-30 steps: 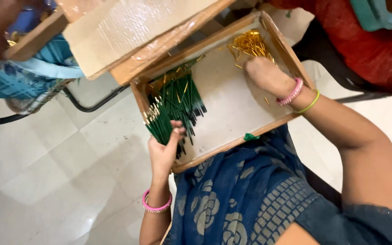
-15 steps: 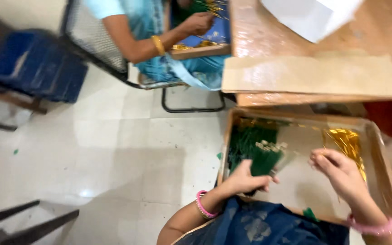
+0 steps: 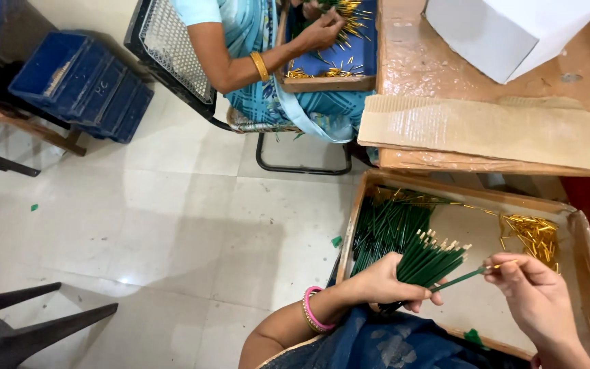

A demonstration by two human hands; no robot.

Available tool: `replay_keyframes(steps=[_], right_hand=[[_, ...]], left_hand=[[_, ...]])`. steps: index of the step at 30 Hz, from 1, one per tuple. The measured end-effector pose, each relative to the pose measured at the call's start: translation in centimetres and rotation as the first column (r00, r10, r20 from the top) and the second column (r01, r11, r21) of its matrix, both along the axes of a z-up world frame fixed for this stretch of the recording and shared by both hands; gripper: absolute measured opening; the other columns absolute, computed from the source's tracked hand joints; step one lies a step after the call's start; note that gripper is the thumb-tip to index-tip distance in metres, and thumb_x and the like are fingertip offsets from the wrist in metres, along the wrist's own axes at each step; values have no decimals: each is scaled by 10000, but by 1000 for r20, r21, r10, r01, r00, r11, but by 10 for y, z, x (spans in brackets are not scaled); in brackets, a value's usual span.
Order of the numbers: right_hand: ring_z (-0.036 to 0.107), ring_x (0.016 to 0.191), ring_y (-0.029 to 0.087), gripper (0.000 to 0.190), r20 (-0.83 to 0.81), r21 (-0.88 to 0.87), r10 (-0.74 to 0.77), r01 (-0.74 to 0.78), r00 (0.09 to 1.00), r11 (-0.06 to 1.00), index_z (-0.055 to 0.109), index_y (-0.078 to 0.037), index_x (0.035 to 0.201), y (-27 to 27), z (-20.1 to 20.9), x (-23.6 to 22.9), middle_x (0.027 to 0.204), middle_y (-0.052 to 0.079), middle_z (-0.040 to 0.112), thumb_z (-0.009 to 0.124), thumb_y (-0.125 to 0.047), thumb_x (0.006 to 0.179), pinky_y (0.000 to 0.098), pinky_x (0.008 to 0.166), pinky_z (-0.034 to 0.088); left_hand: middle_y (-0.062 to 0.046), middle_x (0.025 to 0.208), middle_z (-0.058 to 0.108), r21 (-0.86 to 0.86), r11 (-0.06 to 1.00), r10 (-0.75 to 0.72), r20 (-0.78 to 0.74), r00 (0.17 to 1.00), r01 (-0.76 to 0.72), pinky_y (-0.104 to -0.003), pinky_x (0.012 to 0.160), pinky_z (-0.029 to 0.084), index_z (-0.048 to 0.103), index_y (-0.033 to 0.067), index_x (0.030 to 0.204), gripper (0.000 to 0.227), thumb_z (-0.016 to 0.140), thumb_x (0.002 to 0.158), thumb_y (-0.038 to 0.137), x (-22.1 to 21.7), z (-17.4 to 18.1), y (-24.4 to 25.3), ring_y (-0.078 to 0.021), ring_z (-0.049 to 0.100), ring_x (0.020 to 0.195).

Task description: The person sits with a wooden tray on their lap and assembles decorative sticks. They hold a bundle of green sticks in one hand, pick gold foil tips from the tray, press a tip onto the end of each stick, and add the finished stick to a growing bundle, occasionally reaching for more tips or repositioning sticks in the tray.

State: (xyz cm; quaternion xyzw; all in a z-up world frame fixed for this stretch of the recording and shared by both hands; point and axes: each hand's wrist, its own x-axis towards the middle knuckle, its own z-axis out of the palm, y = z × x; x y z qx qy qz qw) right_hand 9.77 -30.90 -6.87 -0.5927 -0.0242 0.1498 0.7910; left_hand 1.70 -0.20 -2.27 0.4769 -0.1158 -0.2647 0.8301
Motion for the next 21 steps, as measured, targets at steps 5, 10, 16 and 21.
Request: replay_keyframes(steps=[5, 10, 16, 21], right_hand=[[661, 950, 215, 218, 16, -206, 27, -23, 1000, 978, 644, 78, 1131, 11, -2, -13, 1078, 165, 701, 563, -107, 1047, 340, 857, 546], [600, 821, 169, 187, 165, -18, 66, -63, 984, 998, 611, 24, 1092, 26, -28, -34, 962, 118, 664, 573, -160, 1089, 289, 731, 499], [605, 764, 193, 296, 222, -308, 84, -11, 971, 951, 563, -10, 961, 28, -35, -16, 821, 165, 658, 523, -212, 1174, 310, 769, 515], [669, 963, 418, 429, 380, -913, 599, 181, 705, 366, 656, -34, 1138, -18, -40, 48, 1113, 240, 680, 719, -215, 754, 457, 824, 554]], left_hand=[[-115, 1072, 736, 25, 999, -29, 19, 999, 29, -246, 679, 552, 601, -59, 1365, 390, 637, 984, 14, -2, -1, -1, -86, 636, 717], [-98, 1042, 745, -2, 999, -41, 17, 999, 41, -228, 647, 521, 612, -31, 1353, 379, 640, 977, 7, -5, -3, -8, -80, 625, 705], [-107, 1020, 759, 408, 891, 68, 314, 947, -199, -291, 675, 594, 670, -11, 1269, 310, 629, 962, -4, 1, 4, -18, -125, 687, 746], [-185, 1003, 747, 796, 407, 107, 445, 889, -448, -349, 707, 636, 627, 46, 1303, 426, 656, 878, 45, 10, -28, 8, -279, 756, 803]])
